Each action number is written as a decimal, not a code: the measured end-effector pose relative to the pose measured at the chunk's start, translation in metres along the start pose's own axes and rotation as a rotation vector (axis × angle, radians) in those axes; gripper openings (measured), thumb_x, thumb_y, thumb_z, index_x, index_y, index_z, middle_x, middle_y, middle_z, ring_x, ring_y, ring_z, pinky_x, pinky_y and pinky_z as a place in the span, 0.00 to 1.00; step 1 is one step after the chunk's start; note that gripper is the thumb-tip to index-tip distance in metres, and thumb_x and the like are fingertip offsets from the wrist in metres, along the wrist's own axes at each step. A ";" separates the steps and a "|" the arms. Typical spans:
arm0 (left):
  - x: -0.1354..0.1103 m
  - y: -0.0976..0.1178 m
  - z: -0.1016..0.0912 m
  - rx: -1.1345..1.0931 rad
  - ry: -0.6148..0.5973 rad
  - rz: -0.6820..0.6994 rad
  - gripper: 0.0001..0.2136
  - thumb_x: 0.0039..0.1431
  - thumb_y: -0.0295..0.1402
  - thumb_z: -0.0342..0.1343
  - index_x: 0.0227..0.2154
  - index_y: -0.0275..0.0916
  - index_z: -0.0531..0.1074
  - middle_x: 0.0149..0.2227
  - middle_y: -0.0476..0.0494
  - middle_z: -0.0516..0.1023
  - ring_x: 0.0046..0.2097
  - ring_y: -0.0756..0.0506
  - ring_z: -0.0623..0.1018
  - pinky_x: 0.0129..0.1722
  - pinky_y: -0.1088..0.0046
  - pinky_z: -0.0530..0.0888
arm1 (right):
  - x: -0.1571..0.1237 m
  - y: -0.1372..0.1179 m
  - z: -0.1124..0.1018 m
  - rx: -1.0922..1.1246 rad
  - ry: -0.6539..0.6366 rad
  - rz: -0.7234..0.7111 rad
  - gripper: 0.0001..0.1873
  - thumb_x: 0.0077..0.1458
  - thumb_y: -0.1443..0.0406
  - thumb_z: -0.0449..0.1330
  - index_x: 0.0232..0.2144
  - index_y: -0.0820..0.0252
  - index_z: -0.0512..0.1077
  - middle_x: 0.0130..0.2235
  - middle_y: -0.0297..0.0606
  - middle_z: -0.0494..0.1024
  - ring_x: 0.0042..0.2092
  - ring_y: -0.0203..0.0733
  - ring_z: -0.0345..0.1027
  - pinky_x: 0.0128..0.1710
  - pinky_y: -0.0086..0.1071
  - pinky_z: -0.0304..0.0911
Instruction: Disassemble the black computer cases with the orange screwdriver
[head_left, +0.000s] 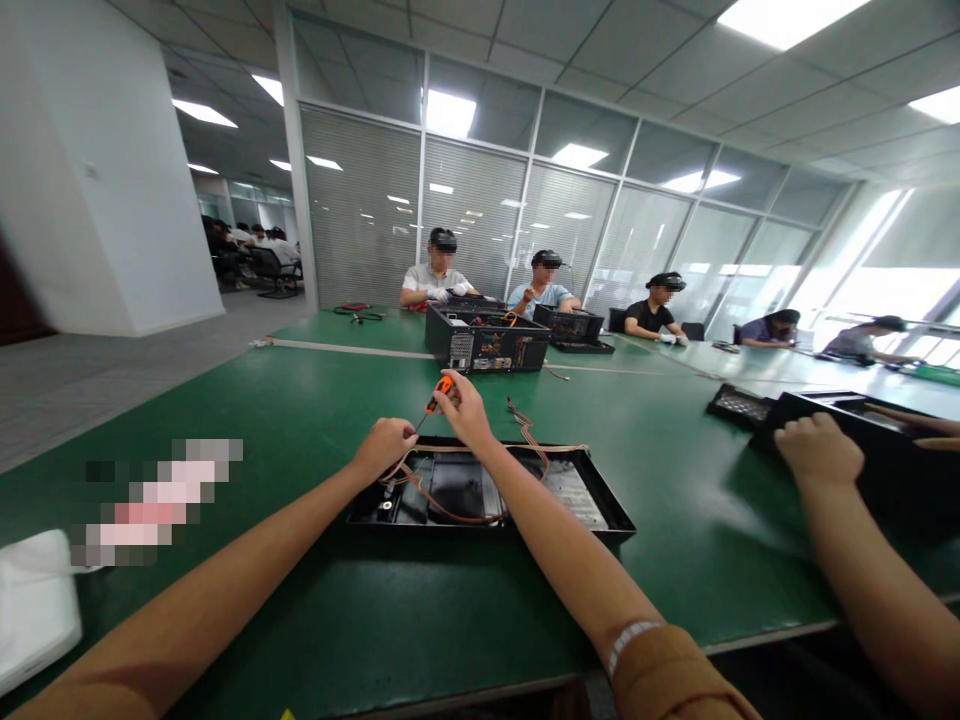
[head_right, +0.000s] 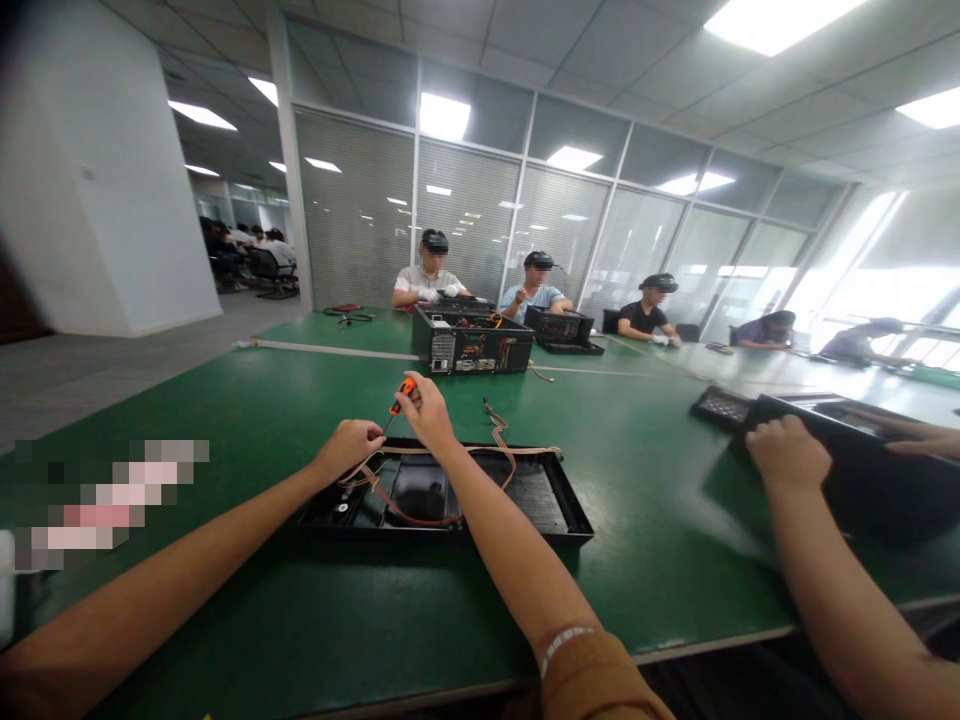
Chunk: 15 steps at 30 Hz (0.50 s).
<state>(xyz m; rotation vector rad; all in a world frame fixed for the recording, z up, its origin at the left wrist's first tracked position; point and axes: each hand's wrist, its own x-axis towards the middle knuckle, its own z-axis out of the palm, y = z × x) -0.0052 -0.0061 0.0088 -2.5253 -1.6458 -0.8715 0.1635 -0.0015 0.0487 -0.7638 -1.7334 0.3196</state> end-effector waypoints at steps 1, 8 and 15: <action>0.000 0.000 0.000 0.004 0.002 0.010 0.10 0.51 0.35 0.51 0.26 0.37 0.76 0.27 0.43 0.77 0.30 0.48 0.74 0.32 0.76 0.65 | 0.000 -0.002 -0.001 -0.004 -0.001 -0.013 0.21 0.53 0.61 0.52 0.50 0.56 0.60 0.36 0.37 0.65 0.28 0.31 0.61 0.29 0.25 0.64; 0.001 0.001 -0.002 0.010 -0.011 0.017 0.09 0.50 0.34 0.51 0.25 0.37 0.75 0.27 0.43 0.77 0.29 0.49 0.73 0.31 0.77 0.63 | -0.001 -0.012 -0.001 -0.029 -0.041 -0.068 0.22 0.55 0.63 0.49 0.53 0.54 0.58 0.39 0.38 0.62 0.31 0.31 0.61 0.29 0.24 0.65; 0.002 -0.002 -0.002 -0.013 -0.010 0.020 0.10 0.50 0.34 0.51 0.26 0.38 0.76 0.28 0.43 0.77 0.30 0.49 0.74 0.33 0.77 0.64 | 0.000 -0.011 0.000 -0.047 -0.038 -0.073 0.23 0.53 0.62 0.53 0.52 0.55 0.59 0.36 0.38 0.64 0.31 0.33 0.61 0.32 0.28 0.65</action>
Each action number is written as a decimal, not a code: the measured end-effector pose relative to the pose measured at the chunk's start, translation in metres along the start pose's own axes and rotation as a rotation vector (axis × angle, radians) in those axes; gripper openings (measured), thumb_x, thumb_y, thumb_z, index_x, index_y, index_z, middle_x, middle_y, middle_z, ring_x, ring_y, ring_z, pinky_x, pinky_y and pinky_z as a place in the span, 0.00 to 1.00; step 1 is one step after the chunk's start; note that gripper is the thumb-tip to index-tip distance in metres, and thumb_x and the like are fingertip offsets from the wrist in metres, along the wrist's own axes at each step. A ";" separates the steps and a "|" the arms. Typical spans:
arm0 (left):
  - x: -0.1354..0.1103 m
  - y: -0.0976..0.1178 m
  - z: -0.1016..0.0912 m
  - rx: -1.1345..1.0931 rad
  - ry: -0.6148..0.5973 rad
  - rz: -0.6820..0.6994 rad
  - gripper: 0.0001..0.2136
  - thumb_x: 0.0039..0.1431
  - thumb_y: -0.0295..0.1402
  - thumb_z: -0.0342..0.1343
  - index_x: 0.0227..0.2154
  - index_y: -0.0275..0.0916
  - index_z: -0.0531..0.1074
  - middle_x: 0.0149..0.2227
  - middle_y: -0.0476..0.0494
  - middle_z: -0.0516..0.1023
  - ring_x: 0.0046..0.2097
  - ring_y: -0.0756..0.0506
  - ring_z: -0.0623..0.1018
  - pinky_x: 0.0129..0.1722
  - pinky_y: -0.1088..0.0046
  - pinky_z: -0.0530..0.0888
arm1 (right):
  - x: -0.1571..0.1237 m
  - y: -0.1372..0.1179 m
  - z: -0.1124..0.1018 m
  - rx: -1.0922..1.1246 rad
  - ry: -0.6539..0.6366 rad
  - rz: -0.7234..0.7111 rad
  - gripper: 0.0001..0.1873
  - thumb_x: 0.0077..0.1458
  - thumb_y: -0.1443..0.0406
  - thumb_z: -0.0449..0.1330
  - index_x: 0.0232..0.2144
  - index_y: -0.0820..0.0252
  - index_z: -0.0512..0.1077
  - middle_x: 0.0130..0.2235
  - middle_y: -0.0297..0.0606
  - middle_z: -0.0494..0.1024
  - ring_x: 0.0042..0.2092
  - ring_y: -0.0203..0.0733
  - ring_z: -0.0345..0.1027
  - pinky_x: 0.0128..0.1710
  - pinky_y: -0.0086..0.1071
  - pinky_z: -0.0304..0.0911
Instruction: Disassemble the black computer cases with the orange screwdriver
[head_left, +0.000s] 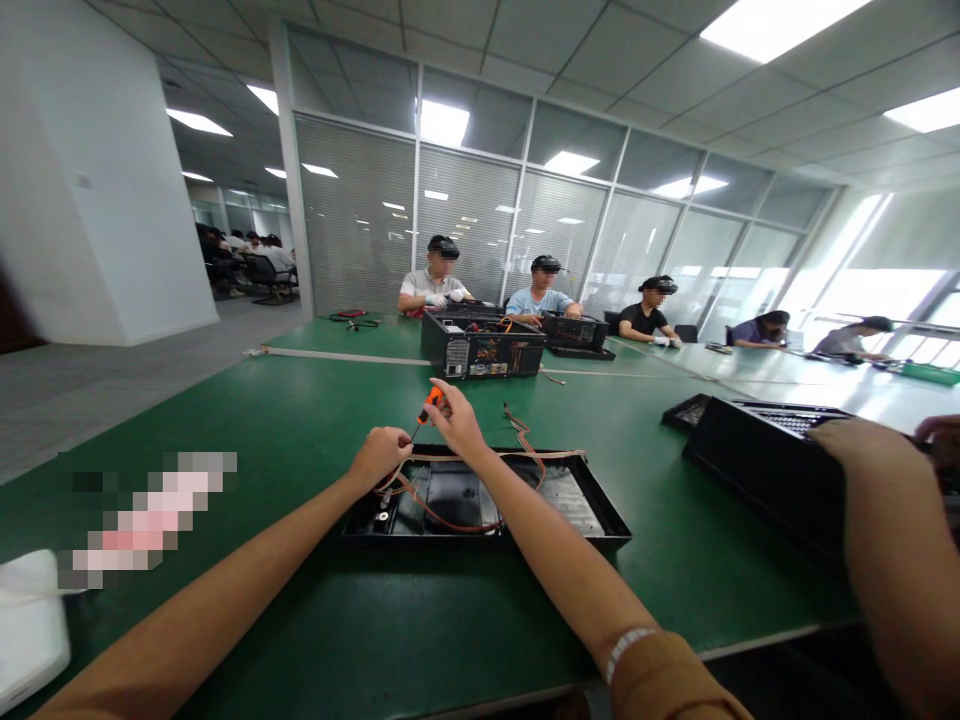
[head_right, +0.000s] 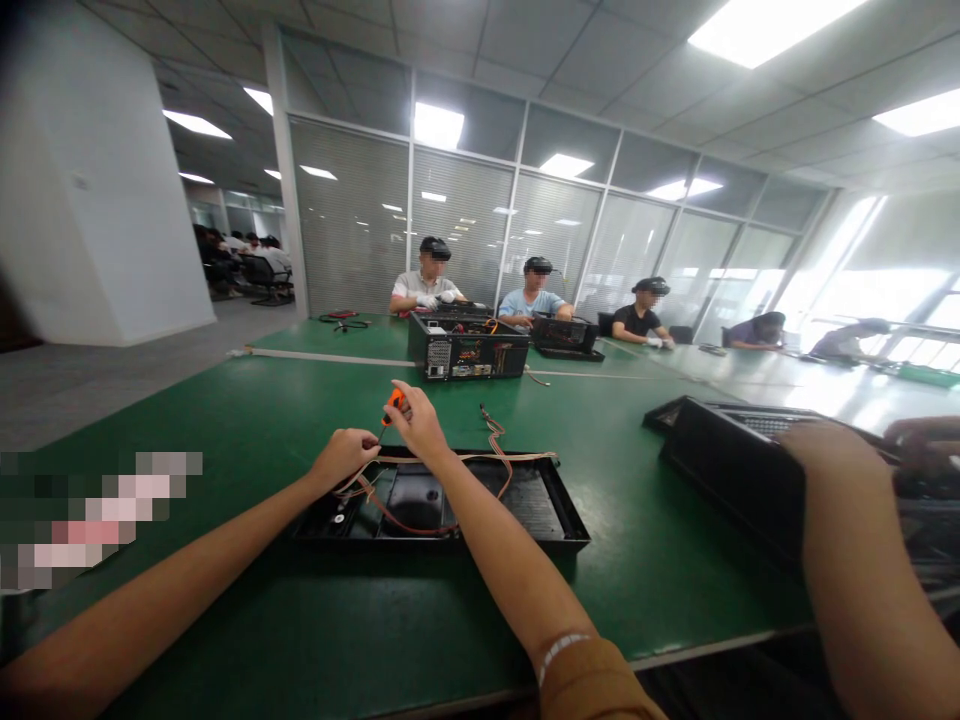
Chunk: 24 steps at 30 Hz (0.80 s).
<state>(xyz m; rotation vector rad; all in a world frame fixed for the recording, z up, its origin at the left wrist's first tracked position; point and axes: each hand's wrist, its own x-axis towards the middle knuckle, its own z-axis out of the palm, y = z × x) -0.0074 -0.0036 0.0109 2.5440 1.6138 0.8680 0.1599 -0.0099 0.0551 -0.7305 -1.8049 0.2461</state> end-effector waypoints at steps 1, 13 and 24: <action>0.000 0.000 0.000 -0.009 0.003 -0.002 0.10 0.50 0.34 0.51 0.26 0.38 0.76 0.28 0.44 0.77 0.30 0.48 0.74 0.33 0.77 0.64 | 0.000 0.000 0.000 -0.001 0.000 0.001 0.23 0.53 0.62 0.53 0.52 0.55 0.60 0.36 0.37 0.64 0.31 0.34 0.61 0.32 0.28 0.65; 0.001 -0.007 0.006 -0.010 -0.010 0.025 0.09 0.53 0.34 0.51 0.29 0.38 0.75 0.31 0.44 0.78 0.33 0.48 0.74 0.35 0.76 0.64 | 0.000 0.004 0.000 -0.041 0.020 -0.046 0.22 0.53 0.63 0.52 0.51 0.58 0.60 0.35 0.37 0.65 0.30 0.33 0.60 0.33 0.27 0.63; 0.001 -0.005 0.007 -0.034 -0.019 0.029 0.09 0.53 0.35 0.51 0.28 0.38 0.74 0.30 0.45 0.77 0.32 0.49 0.73 0.33 0.77 0.63 | -0.001 0.005 -0.002 -0.067 0.001 -0.074 0.21 0.55 0.63 0.51 0.52 0.58 0.59 0.36 0.39 0.66 0.32 0.34 0.61 0.36 0.28 0.62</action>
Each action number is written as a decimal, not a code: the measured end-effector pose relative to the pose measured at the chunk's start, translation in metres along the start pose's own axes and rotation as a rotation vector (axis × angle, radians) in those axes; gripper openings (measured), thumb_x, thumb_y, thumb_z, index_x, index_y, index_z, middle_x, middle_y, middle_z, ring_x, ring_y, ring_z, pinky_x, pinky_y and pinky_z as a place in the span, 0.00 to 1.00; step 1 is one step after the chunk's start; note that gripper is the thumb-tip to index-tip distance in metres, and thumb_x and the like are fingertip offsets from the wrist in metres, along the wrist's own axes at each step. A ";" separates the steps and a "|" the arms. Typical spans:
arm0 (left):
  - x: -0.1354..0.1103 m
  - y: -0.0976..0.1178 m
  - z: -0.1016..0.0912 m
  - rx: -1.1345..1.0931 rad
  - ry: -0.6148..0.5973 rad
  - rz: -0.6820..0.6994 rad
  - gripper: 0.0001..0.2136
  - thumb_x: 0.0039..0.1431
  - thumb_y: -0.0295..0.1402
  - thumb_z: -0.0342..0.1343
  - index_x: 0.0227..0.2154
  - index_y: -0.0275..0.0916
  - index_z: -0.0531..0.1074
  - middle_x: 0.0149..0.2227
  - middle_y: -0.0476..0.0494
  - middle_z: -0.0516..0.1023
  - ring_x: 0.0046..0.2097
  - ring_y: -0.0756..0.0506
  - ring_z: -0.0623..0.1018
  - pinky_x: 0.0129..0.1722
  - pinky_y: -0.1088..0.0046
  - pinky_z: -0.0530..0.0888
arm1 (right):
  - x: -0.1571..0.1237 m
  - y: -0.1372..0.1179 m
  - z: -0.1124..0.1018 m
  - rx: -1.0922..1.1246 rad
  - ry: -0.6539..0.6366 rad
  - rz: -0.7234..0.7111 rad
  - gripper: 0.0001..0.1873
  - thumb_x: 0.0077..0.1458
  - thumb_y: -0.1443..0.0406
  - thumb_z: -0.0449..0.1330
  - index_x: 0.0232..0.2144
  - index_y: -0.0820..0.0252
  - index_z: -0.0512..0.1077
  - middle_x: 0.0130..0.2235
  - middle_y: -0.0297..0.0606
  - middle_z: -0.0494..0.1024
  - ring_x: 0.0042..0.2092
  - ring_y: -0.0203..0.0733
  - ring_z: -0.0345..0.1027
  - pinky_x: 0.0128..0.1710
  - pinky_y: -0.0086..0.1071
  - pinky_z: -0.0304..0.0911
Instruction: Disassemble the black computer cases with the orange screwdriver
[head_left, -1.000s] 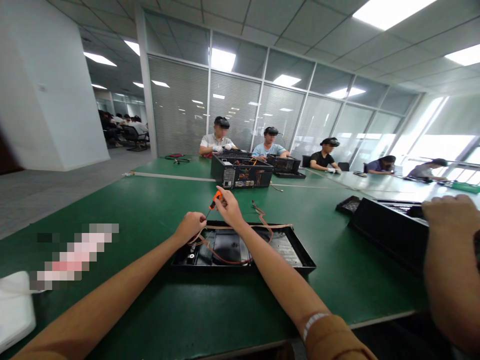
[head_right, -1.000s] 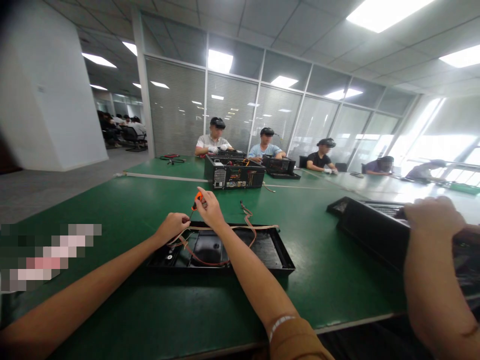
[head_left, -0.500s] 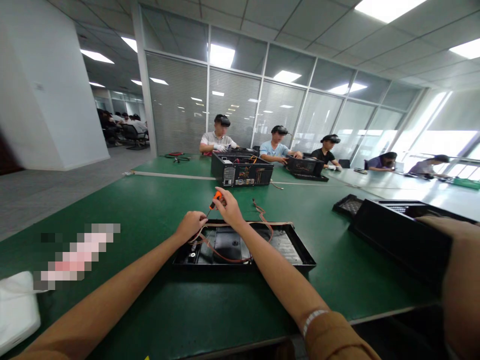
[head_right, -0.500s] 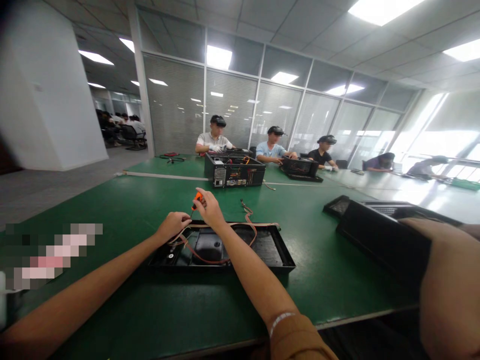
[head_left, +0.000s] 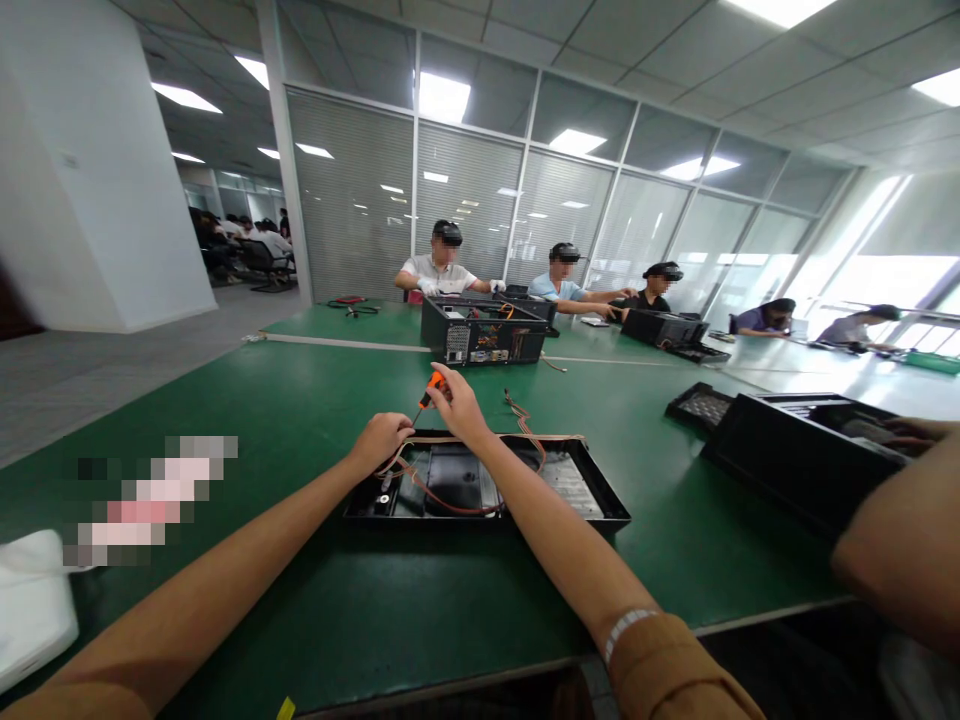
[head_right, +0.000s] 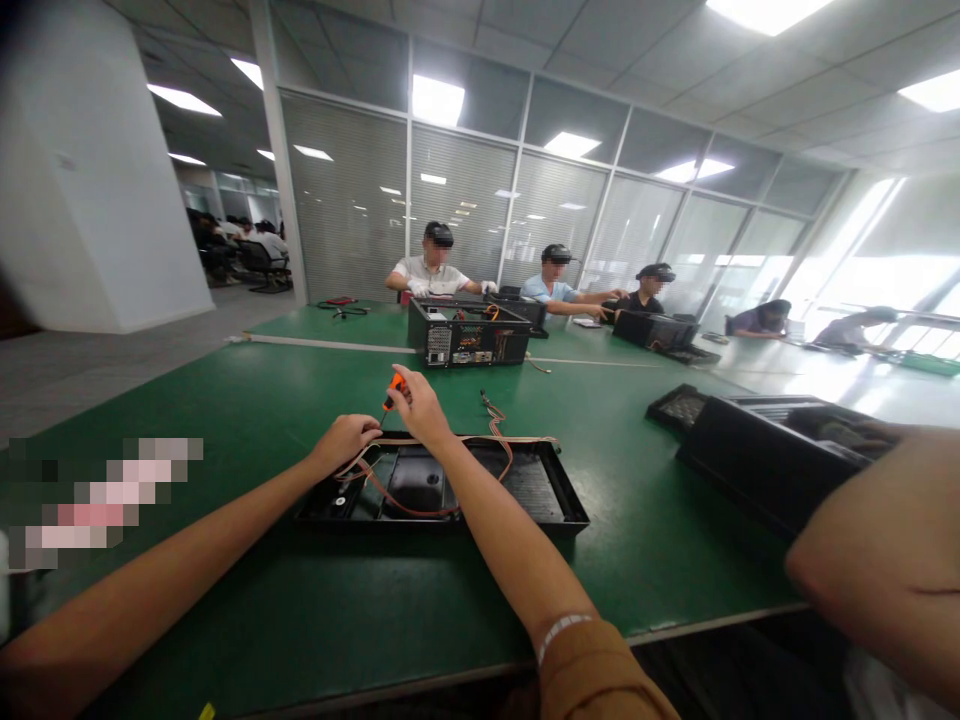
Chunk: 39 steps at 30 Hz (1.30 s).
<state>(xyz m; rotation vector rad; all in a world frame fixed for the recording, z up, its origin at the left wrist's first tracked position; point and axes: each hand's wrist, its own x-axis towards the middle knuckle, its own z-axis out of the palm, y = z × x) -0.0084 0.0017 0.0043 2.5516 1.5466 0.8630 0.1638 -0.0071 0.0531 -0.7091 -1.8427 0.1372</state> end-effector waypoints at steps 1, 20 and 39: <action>0.000 0.001 0.000 0.014 0.002 0.004 0.09 0.53 0.35 0.51 0.27 0.37 0.74 0.30 0.44 0.77 0.32 0.49 0.73 0.32 0.77 0.63 | 0.000 0.000 0.000 0.001 -0.006 -0.007 0.21 0.55 0.63 0.51 0.52 0.59 0.59 0.37 0.39 0.66 0.32 0.34 0.61 0.36 0.28 0.63; 0.000 -0.003 0.004 0.042 0.019 0.024 0.09 0.51 0.33 0.51 0.26 0.37 0.74 0.28 0.43 0.77 0.31 0.49 0.74 0.32 0.77 0.64 | 0.001 -0.005 0.004 -0.004 -0.049 0.001 0.26 0.53 0.60 0.53 0.54 0.58 0.56 0.38 0.38 0.65 0.31 0.33 0.61 0.35 0.28 0.62; -0.003 0.008 -0.005 0.095 -0.002 0.012 0.09 0.52 0.33 0.51 0.25 0.36 0.75 0.27 0.43 0.77 0.29 0.49 0.73 0.31 0.77 0.63 | -0.001 -0.003 0.003 -0.027 -0.039 0.009 0.24 0.53 0.66 0.51 0.54 0.57 0.57 0.38 0.38 0.64 0.33 0.34 0.59 0.37 0.29 0.61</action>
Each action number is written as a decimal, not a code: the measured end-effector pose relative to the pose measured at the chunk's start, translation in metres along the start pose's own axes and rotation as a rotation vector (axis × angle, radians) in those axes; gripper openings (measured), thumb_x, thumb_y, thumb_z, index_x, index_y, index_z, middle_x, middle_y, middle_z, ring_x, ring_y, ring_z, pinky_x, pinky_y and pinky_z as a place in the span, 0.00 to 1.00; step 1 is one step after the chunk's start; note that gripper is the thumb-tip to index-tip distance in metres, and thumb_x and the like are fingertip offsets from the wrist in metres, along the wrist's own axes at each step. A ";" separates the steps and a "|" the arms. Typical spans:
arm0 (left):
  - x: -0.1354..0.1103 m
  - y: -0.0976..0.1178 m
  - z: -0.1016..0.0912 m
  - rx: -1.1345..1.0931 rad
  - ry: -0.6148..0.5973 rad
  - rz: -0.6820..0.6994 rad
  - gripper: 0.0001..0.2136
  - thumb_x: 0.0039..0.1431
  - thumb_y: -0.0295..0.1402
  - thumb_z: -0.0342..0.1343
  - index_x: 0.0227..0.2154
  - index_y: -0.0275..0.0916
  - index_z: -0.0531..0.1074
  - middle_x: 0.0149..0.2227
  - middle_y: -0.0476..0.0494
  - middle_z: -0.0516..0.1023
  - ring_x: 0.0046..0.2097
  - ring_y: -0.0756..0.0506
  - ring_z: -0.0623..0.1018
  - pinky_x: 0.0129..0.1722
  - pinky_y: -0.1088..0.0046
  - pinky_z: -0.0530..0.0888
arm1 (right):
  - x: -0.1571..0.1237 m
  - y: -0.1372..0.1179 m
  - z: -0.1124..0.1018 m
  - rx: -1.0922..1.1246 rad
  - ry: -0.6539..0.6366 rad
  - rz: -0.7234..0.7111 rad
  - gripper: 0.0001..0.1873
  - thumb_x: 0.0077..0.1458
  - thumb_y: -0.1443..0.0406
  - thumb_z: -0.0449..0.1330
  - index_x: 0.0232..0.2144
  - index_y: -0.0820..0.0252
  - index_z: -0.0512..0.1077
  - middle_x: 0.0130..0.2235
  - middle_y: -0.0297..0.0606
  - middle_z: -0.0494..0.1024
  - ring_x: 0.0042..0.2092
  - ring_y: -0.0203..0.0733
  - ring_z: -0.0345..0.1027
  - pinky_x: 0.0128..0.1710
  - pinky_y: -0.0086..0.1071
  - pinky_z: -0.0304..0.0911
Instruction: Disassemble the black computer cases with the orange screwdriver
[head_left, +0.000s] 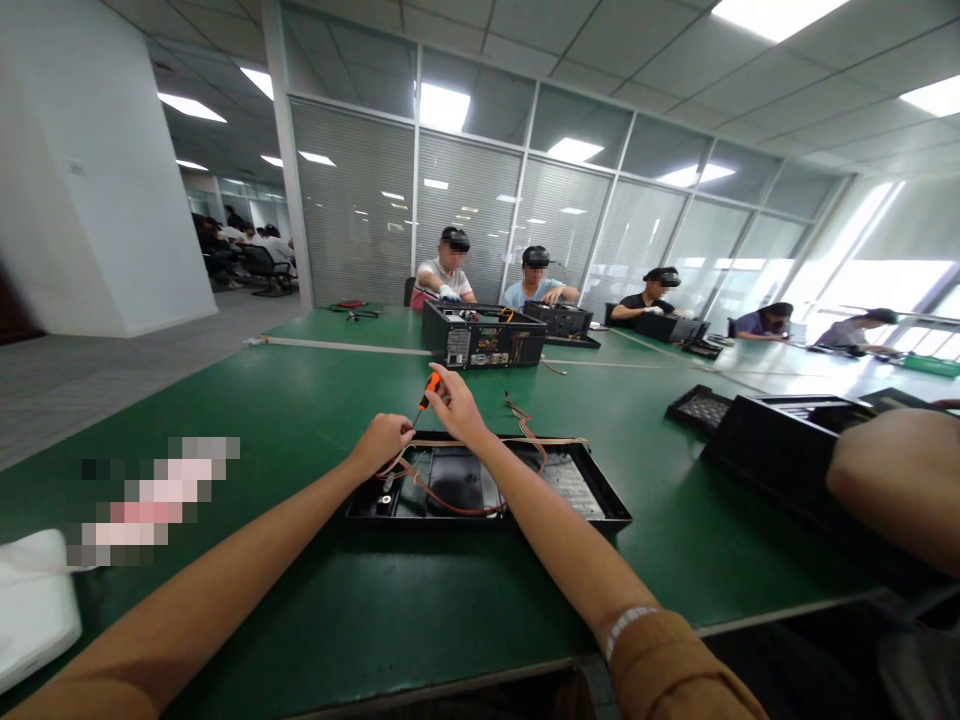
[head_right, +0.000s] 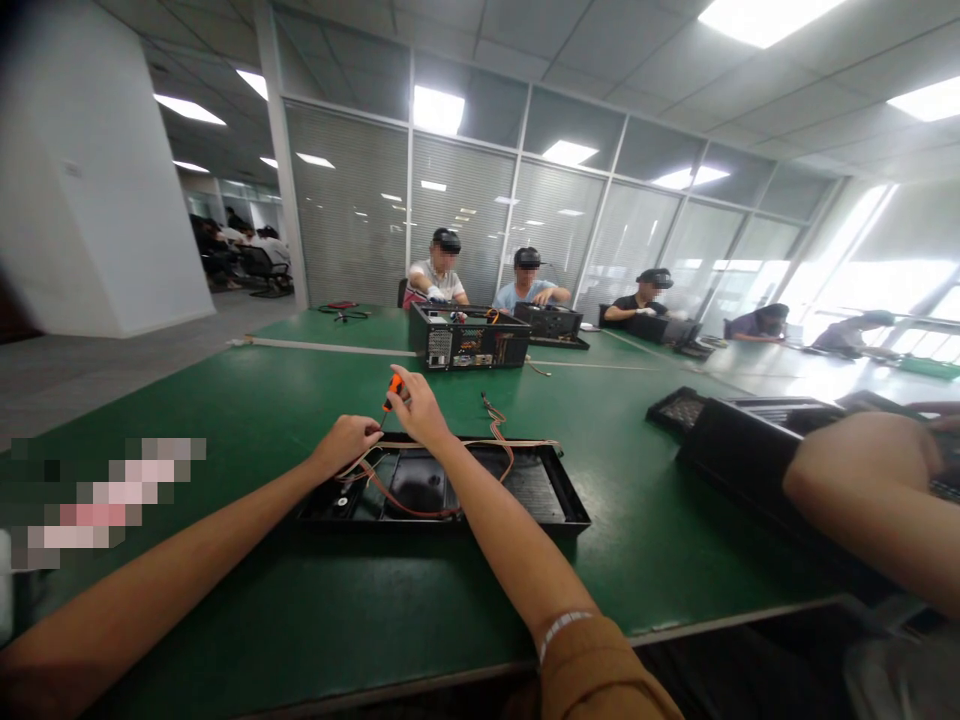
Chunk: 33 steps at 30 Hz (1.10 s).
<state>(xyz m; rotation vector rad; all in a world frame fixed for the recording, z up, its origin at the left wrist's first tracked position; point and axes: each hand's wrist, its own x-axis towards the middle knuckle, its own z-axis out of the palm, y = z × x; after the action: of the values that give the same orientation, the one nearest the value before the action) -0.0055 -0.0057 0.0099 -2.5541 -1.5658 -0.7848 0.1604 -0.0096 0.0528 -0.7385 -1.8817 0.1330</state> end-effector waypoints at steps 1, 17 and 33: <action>0.000 0.000 0.000 -0.001 0.000 0.003 0.09 0.52 0.33 0.51 0.25 0.36 0.75 0.27 0.43 0.77 0.29 0.49 0.73 0.31 0.77 0.63 | 0.000 0.000 0.000 0.002 -0.001 0.004 0.24 0.53 0.65 0.51 0.54 0.57 0.57 0.38 0.38 0.64 0.33 0.34 0.60 0.37 0.29 0.61; 0.001 -0.004 0.004 -0.034 0.004 -0.017 0.09 0.51 0.34 0.52 0.27 0.37 0.75 0.28 0.43 0.77 0.30 0.49 0.73 0.32 0.77 0.64 | 0.000 0.002 -0.001 0.042 0.022 0.058 0.20 0.55 0.63 0.49 0.51 0.58 0.60 0.36 0.37 0.67 0.30 0.32 0.61 0.36 0.29 0.63; 0.001 -0.005 0.004 -0.042 0.019 -0.010 0.08 0.49 0.32 0.51 0.25 0.36 0.75 0.26 0.45 0.76 0.28 0.50 0.72 0.31 0.78 0.63 | 0.001 -0.001 -0.001 0.059 0.052 0.077 0.17 0.52 0.63 0.52 0.45 0.60 0.62 0.38 0.36 0.70 0.27 0.30 0.62 0.34 0.27 0.63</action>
<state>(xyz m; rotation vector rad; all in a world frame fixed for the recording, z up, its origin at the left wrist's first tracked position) -0.0081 -0.0009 0.0057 -2.5612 -1.5748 -0.8495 0.1602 -0.0101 0.0545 -0.7672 -1.7934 0.2158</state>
